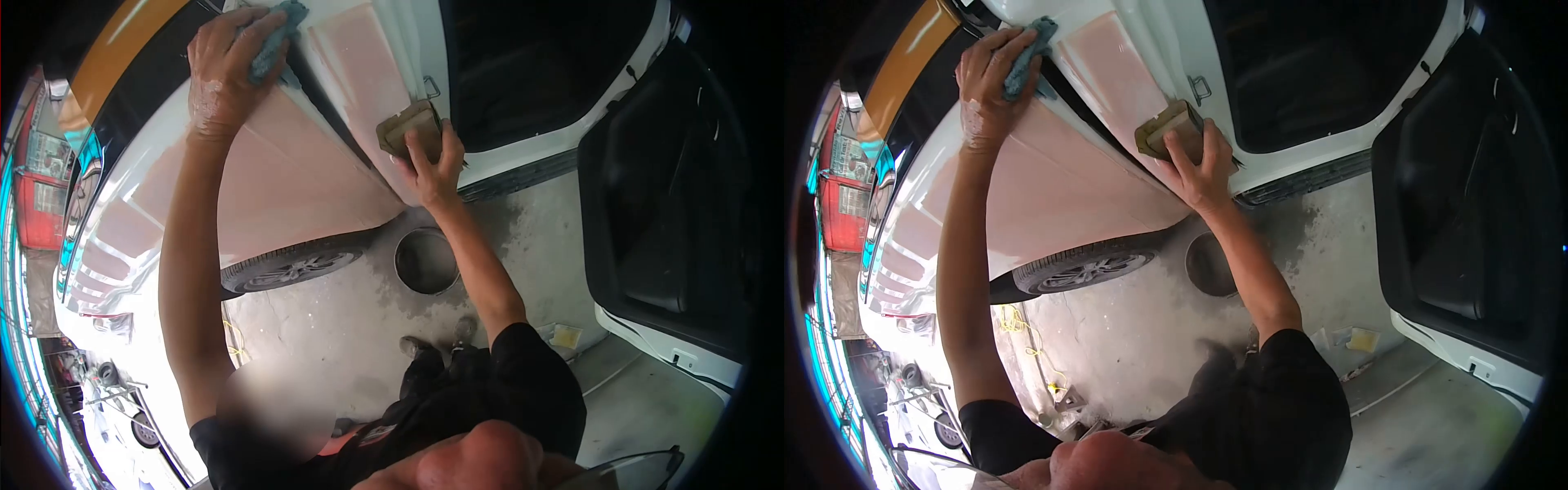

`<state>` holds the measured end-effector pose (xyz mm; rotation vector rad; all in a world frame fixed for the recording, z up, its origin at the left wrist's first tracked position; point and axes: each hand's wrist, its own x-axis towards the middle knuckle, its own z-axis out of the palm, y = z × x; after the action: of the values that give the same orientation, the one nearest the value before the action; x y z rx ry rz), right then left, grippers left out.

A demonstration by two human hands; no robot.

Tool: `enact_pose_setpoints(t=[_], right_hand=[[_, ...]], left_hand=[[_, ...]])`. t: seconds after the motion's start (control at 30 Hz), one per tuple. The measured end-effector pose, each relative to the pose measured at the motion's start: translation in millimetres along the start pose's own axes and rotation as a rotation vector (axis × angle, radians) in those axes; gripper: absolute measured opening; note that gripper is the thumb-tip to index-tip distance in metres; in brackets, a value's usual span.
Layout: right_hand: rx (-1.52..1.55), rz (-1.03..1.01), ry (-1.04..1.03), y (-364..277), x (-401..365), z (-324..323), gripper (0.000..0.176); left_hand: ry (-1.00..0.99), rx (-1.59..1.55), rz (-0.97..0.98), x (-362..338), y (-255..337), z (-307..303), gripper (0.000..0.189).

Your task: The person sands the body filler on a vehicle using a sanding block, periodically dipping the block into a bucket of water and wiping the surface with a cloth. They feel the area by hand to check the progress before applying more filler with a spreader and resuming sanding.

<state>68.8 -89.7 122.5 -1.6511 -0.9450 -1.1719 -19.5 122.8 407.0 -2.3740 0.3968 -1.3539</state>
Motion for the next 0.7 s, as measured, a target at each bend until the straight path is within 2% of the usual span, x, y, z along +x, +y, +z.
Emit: enact_pose_setpoints(t=[0.1, 0.2, 0.33, 0.43, 0.53, 0.63, 0.7], right_hand=[[0.000, -0.024, -0.021, -8.0, 59.6, -5.2, 0.064], [-0.001, -0.045, 0.045, -22.6, 126.8, -0.7, 0.065], [-0.033, 0.003, -0.009, 2.2, 19.0, 0.3, 0.068], [-0.014, -0.001, -0.013, -2.0, 38.9, -5.1, 0.069], [-0.048, -0.055, 0.024, -21.1, 127.1, -0.7, 0.071], [-0.047, -0.004, -0.004, -24.6, 98.7, -3.0, 0.074], [-0.004, -0.062, -0.012, -15.0, 29.8, -0.5, 0.073]], left_hand=[[0.026, -0.020, 0.021, 1.8, -2.6, 2.4, 0.041], [0.008, -0.021, 0.006, -8.3, -5.8, 8.8, 0.041], [0.028, -0.021, 0.003, -7.5, -7.8, 8.2, 0.046], [0.023, -0.036, 0.006, -6.3, -6.2, 6.0, 0.048], [0.017, -0.030, -0.008, -7.7, -5.6, 8.4, 0.044], [0.014, -0.028, -0.021, -8.1, -1.3, 4.5, 0.042], [0.027, -0.039, -0.008, 0.3, 0.4, 1.3, 0.042]])
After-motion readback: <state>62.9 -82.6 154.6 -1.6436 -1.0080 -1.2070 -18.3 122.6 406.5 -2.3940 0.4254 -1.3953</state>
